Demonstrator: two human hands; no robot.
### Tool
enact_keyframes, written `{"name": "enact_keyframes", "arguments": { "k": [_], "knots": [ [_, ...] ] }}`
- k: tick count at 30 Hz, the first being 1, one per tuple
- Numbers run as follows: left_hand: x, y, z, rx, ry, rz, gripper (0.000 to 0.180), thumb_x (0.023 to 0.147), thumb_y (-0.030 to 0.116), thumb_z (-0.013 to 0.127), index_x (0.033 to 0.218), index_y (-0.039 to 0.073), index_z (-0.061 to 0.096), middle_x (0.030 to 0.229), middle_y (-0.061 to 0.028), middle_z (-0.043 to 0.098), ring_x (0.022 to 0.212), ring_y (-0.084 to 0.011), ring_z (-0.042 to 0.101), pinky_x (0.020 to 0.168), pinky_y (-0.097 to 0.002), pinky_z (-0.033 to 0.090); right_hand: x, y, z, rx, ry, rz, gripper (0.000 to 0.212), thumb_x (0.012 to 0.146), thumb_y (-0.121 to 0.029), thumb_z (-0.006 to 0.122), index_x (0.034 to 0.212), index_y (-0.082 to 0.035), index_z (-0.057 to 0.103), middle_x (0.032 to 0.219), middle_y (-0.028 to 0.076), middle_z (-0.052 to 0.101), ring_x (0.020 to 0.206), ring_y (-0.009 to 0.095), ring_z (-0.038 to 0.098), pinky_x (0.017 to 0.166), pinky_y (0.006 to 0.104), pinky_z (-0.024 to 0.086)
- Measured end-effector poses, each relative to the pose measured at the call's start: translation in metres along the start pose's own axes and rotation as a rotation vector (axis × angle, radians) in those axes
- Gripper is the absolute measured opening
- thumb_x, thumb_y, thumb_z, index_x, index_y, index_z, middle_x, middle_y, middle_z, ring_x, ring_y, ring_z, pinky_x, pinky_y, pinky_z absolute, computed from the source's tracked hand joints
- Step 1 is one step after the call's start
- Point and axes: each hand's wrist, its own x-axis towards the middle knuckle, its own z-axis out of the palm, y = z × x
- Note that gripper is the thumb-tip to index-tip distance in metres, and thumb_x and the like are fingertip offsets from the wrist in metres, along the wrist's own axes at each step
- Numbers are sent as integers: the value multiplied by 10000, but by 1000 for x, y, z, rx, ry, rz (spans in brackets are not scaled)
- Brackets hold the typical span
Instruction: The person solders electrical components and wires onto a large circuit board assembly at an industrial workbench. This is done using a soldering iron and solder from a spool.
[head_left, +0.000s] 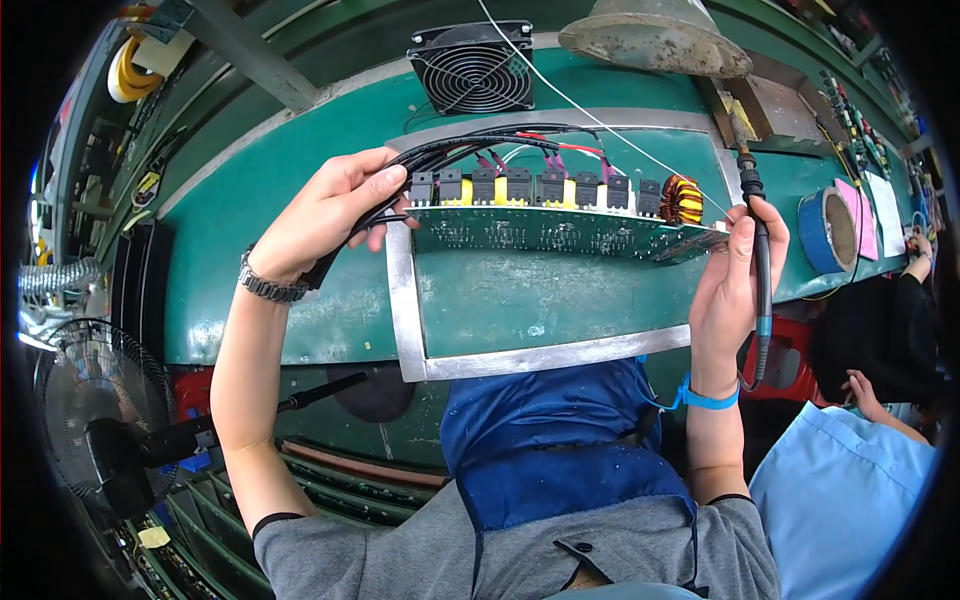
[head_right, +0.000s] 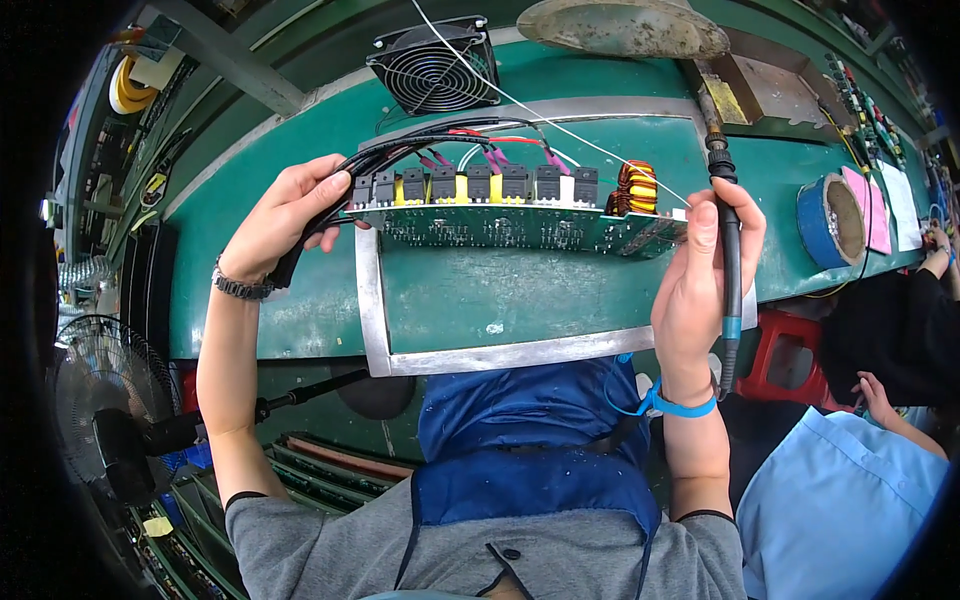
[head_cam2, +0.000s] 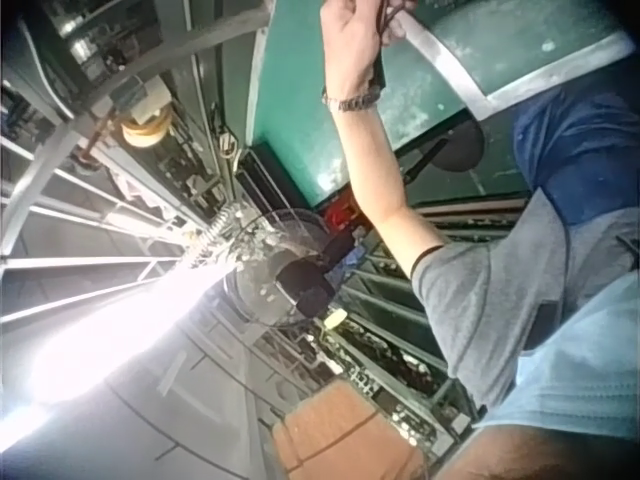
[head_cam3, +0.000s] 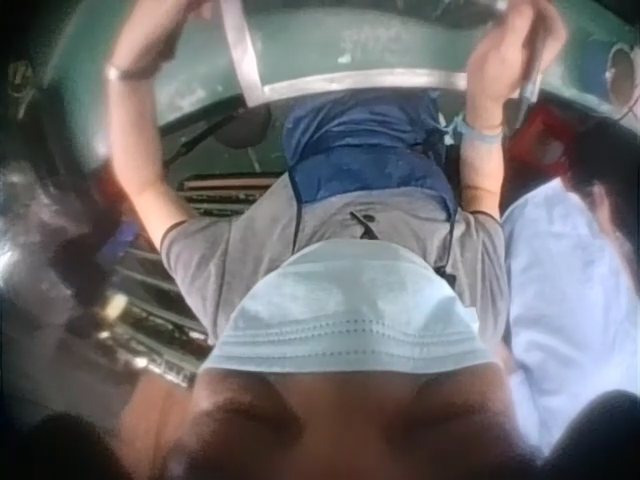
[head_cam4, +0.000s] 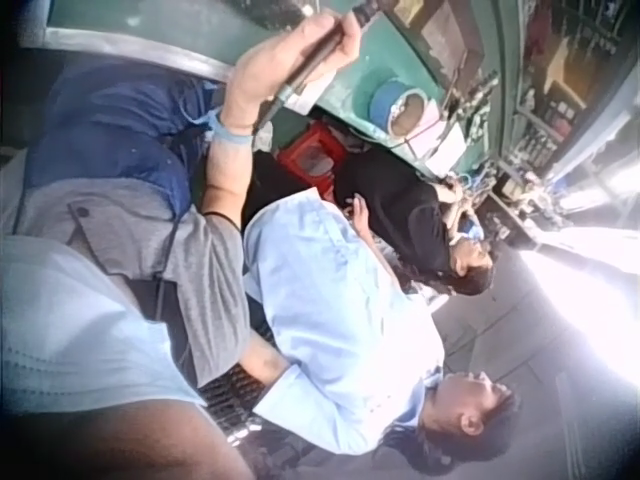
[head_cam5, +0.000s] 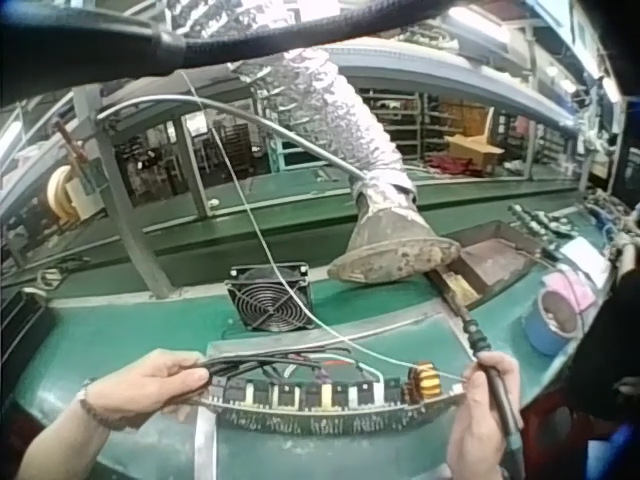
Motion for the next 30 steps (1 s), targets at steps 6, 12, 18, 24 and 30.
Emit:
{"name": "enact_keyframes", "arguments": {
  "k": [6, 12, 18, 24, 30],
  "knots": [
    [-12, -10, 4, -310, -107, -36, 305, 982, 330, 486, 945, 37, 565, 799, -66, 660, 472, -15, 463, 425, -143, 354, 4, 0, -7, 0, 29, -23, 256, 951, -111, 551, 1181, -13, 494, 1017, 79, 558, 936, 119, 528, 865, 262, 421],
    [-8, -14, 5, -331, -169, -63, 292, 989, 315, 475, 960, 41, 571, 775, -29, 646, 505, -6, 465, 447, -145, 362, 6, 0, -13, 75, 7, 17, 235, 954, -111, 532, 1165, -14, 493, 997, 93, 557, 894, 123, 519, 801, 264, 434],
    [21, -64, 19, -249, 35, 112, 207, 966, 216, 530, 1071, 40, 551, 834, 10, 580, 714, -39, 501, 622, -184, 415, 3, -3, -6, 60, 44, 47, 216, 963, -104, 490, 1160, -16, 494, 982, 90, 554, 898, 123, 518, 796, 261, 426],
    [-13, -32, 19, -31, 529, 564, 172, 947, 120, 525, 964, -26, 615, 866, -72, 626, 765, -116, 588, 735, -242, 482, 3, -1, -4, 58, 66, 51, 222, 964, -110, 489, 1163, -13, 489, 972, 94, 547, 880, 121, 500, 792, 258, 410],
    [-18, -6, 31, -40, 257, 339, 375, 990, 266, 464, 1034, -49, 664, 940, -120, 692, 851, -172, 648, 768, -296, 509, 4, -2, -4, 45, 58, 24, 223, 969, -117, 488, 1163, -7, 489, 969, 96, 546, 848, 118, 484, 785, 249, 403]
  ]
}}
